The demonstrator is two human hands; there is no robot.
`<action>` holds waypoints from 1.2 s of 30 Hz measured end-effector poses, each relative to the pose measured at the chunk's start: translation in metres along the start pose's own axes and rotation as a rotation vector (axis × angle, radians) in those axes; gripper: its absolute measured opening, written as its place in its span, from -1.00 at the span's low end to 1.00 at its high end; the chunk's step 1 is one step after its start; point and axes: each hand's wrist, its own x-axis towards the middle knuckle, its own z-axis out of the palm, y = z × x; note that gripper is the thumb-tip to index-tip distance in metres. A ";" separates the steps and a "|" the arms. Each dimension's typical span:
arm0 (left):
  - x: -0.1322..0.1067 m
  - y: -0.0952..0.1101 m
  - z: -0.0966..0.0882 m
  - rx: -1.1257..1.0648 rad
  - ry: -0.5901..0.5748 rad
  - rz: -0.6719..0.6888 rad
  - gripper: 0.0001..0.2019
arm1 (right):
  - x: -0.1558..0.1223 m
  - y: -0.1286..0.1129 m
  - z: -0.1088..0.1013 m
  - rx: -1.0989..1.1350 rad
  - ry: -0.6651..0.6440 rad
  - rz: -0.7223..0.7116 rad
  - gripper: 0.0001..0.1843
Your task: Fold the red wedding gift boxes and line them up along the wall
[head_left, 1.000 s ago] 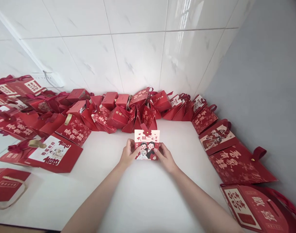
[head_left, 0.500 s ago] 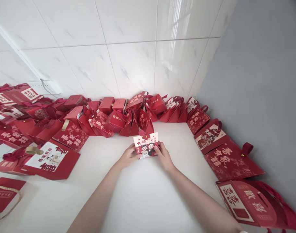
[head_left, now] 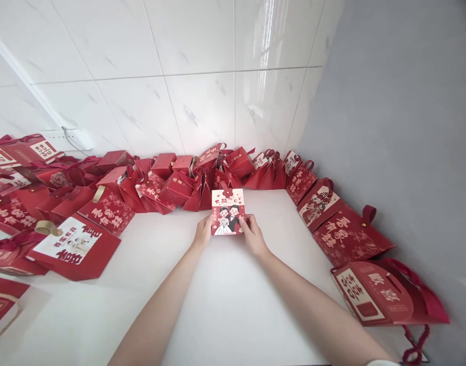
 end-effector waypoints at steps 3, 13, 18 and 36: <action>-0.003 0.003 -0.002 -0.048 -0.055 0.006 -0.37 | 0.002 0.003 0.001 -0.043 0.022 -0.021 -0.60; -0.009 0.004 0.000 -0.074 -0.081 0.083 -0.33 | 0.002 -0.001 0.001 -0.127 0.050 -0.101 -0.64; -0.015 0.007 -0.004 -0.036 -0.094 0.090 -0.38 | 0.001 -0.004 0.000 -0.109 0.051 -0.090 -0.58; -0.025 0.011 -0.011 -0.048 -0.234 0.059 -0.49 | -0.005 -0.003 0.001 -0.001 -0.006 0.029 -0.55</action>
